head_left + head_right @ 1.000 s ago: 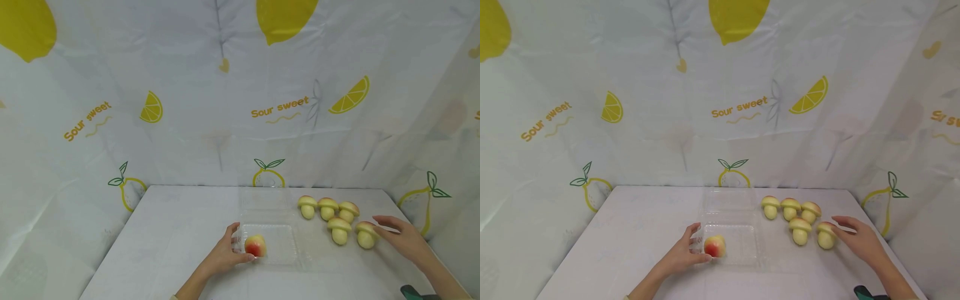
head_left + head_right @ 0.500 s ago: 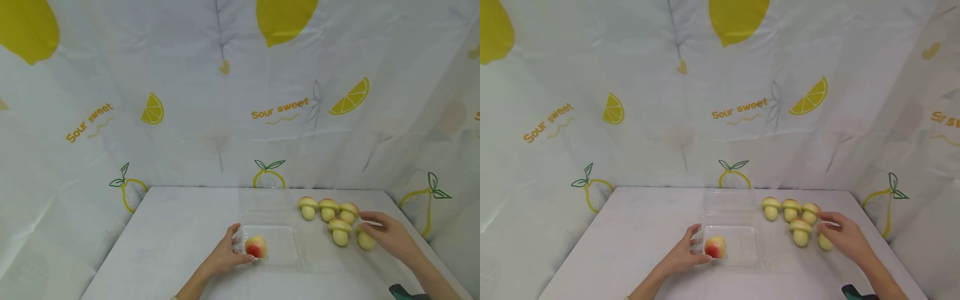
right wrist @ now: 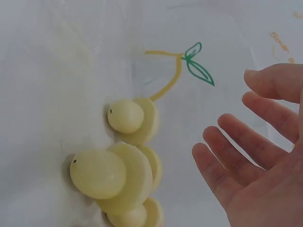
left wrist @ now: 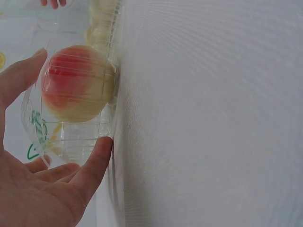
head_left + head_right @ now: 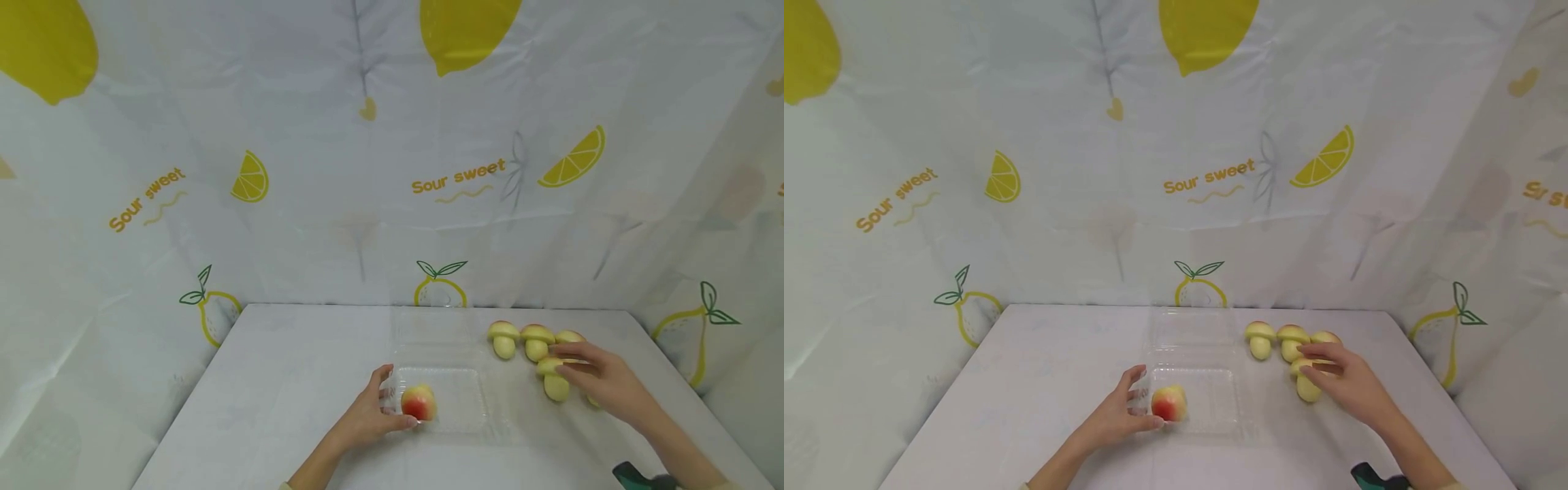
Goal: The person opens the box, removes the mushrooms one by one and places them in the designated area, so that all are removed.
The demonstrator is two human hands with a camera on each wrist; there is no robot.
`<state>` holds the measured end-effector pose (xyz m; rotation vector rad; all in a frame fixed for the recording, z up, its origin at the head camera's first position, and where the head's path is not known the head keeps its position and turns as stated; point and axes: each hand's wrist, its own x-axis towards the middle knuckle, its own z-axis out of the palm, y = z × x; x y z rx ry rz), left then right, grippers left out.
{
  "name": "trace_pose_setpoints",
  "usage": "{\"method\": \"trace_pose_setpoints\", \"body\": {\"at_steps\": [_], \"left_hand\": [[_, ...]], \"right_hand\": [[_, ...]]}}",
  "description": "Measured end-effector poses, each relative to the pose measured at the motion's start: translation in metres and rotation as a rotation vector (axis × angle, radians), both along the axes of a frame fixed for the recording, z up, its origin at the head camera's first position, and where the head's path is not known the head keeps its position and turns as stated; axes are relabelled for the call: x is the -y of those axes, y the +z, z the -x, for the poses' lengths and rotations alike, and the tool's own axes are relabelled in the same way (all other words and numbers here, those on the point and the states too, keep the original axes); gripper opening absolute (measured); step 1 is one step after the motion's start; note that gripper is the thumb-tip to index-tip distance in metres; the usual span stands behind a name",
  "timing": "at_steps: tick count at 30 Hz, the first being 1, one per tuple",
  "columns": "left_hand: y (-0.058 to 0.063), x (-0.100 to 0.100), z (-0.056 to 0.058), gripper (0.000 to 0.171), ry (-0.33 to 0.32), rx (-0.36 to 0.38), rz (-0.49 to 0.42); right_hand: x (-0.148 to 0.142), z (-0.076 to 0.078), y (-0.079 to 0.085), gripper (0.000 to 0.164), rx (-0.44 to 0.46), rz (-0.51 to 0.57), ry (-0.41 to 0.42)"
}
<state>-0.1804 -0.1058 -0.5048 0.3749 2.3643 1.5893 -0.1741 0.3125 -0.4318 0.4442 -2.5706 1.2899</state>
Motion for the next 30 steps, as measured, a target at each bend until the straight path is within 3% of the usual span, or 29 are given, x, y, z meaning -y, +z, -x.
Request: {"method": "trace_pose_setpoints", "body": {"at_steps": [19,30], "left_hand": [[0.001,-0.001,0.002,0.105,0.008,0.004,0.009],[-0.003,0.0,0.003,0.105,0.003,0.001,0.009]], "right_hand": [[0.054,0.008,0.011,0.031,-0.025,-0.006,0.168],[0.087,0.012,0.004,0.029,-0.009,0.015,0.308]]}}
